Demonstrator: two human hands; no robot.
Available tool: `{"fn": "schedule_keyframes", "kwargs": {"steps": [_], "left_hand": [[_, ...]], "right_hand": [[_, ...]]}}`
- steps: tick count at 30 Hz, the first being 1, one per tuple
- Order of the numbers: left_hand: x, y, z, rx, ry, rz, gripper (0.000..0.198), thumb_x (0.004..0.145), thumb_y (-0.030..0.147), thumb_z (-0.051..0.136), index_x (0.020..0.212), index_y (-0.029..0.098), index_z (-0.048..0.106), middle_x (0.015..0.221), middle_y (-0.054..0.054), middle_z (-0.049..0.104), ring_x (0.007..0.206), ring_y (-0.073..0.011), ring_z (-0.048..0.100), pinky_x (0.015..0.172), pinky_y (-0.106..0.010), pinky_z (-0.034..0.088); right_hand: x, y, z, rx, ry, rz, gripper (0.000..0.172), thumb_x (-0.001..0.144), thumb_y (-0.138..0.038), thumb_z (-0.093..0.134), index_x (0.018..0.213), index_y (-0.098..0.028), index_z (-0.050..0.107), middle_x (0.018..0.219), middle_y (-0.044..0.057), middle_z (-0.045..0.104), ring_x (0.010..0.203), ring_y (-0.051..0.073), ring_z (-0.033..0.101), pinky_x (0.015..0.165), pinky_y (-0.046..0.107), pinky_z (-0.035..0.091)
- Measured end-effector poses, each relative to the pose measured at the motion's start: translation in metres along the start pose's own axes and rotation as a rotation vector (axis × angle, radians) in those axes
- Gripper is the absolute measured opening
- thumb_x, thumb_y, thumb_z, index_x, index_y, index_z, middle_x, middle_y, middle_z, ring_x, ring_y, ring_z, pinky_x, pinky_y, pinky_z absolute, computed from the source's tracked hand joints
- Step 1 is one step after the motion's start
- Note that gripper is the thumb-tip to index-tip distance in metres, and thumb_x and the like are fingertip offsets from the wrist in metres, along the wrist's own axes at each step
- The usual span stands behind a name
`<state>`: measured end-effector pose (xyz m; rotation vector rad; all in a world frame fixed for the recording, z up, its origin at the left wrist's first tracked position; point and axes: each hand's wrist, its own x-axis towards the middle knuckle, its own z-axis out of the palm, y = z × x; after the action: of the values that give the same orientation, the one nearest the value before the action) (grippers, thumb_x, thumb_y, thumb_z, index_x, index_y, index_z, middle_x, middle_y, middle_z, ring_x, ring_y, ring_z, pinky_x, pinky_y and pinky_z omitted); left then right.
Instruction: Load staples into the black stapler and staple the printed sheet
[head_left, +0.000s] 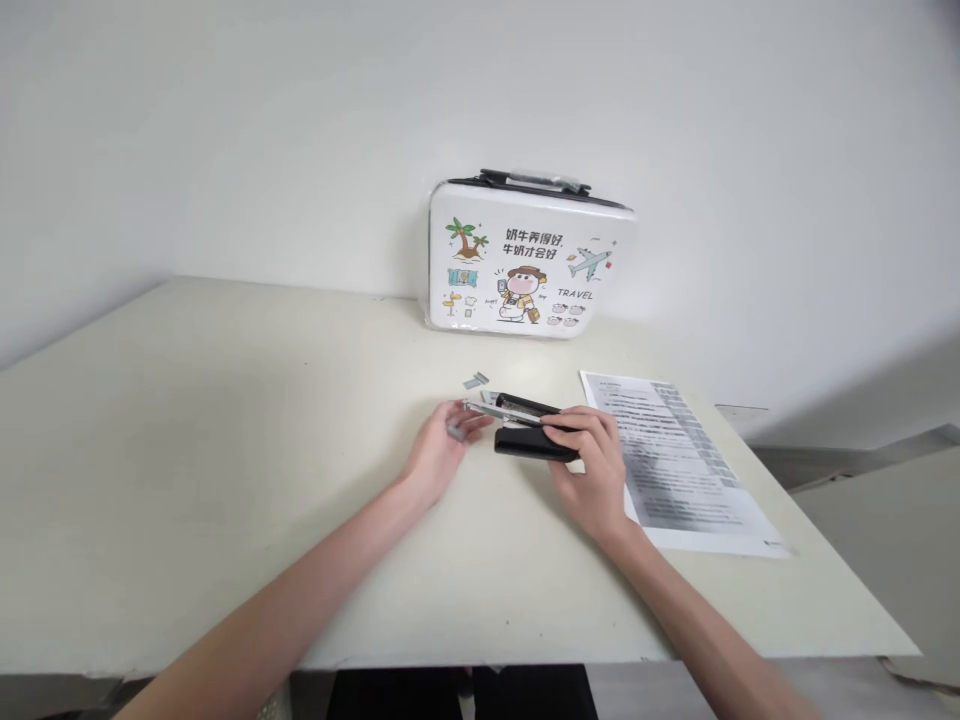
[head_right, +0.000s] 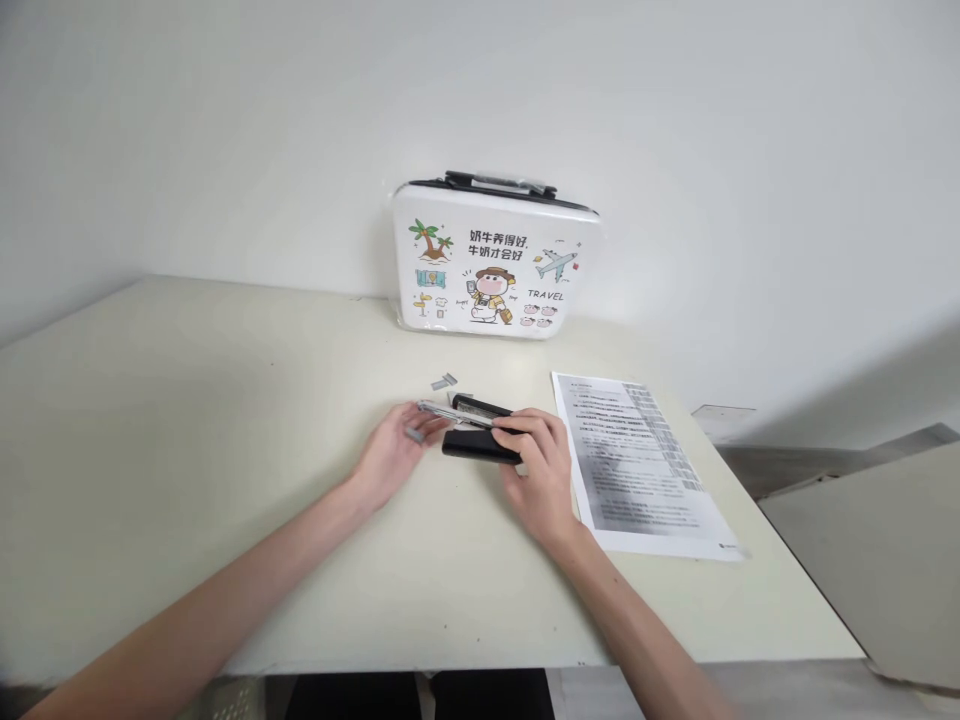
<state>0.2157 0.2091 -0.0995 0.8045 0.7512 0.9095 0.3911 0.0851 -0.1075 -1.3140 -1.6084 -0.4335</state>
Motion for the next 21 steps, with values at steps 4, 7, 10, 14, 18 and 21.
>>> {"fn": "schedule_keyframes", "kwargs": {"steps": [4,7,10,14,18,21], "left_hand": [[-0.009,0.002,-0.002,0.231,0.108,0.133,0.025,0.09,0.024,0.054,0.114,0.022,0.061,0.082,0.002,0.057,0.062,-0.0125,0.048,0.061,-0.026,0.042],[-0.015,0.001,-0.003,0.478,0.019,0.322,0.035,0.093,0.025,0.053,0.127,0.025,0.062,0.085,0.002,0.054,0.069,-0.0144,0.048,0.067,-0.027,0.042],[-0.019,-0.001,-0.001,0.62,-0.069,0.399,0.041,0.096,0.028,0.052,0.136,0.024,0.06,0.087,0.001,0.055,0.072,-0.0155,0.05,0.069,-0.027,0.042],[-0.024,-0.002,0.001,0.714,-0.172,0.419,0.043,0.098,0.03,0.05,0.137,0.022,0.064,0.081,0.002,0.054,0.069,-0.0156,0.048,0.067,-0.027,0.04],[-0.03,-0.003,0.005,0.752,-0.304,0.404,0.045,0.095,0.027,0.052,0.138,0.021,0.066,0.077,0.002,0.055,0.066,-0.0152,0.049,0.065,-0.027,0.041],[-0.03,-0.003,0.007,0.693,-0.276,0.363,0.044,0.091,0.027,0.057,0.133,0.021,0.067,0.076,0.003,0.053,0.066,-0.0147,0.049,0.064,-0.027,0.041]], "right_hand": [[0.002,0.002,0.001,-0.002,0.054,0.079,0.028,0.091,-0.008,0.064,0.11,-0.029,0.063,0.109,0.007,0.076,0.107,0.03,0.065,0.09,0.055,0.055],[0.002,0.002,0.001,-0.007,0.063,0.112,0.024,0.093,-0.01,0.064,0.108,-0.029,0.061,0.108,0.007,0.075,0.106,0.03,0.065,0.089,0.053,0.055],[0.002,0.003,0.002,-0.008,0.065,0.122,0.022,0.093,-0.011,0.064,0.107,-0.028,0.061,0.108,0.008,0.075,0.106,0.029,0.065,0.088,0.052,0.055],[0.001,0.004,0.002,0.017,0.055,0.142,0.022,0.094,-0.012,0.064,0.109,-0.028,0.061,0.109,0.008,0.074,0.107,0.029,0.065,0.089,0.052,0.055],[0.001,0.003,0.003,0.06,0.025,0.17,0.02,0.094,-0.014,0.065,0.109,-0.027,0.063,0.11,0.008,0.074,0.109,0.028,0.064,0.091,0.049,0.054],[0.001,0.0,0.003,0.088,0.016,0.283,0.014,0.095,-0.023,0.069,0.108,-0.026,0.065,0.11,0.008,0.073,0.106,0.027,0.066,0.089,0.044,0.054]]}}
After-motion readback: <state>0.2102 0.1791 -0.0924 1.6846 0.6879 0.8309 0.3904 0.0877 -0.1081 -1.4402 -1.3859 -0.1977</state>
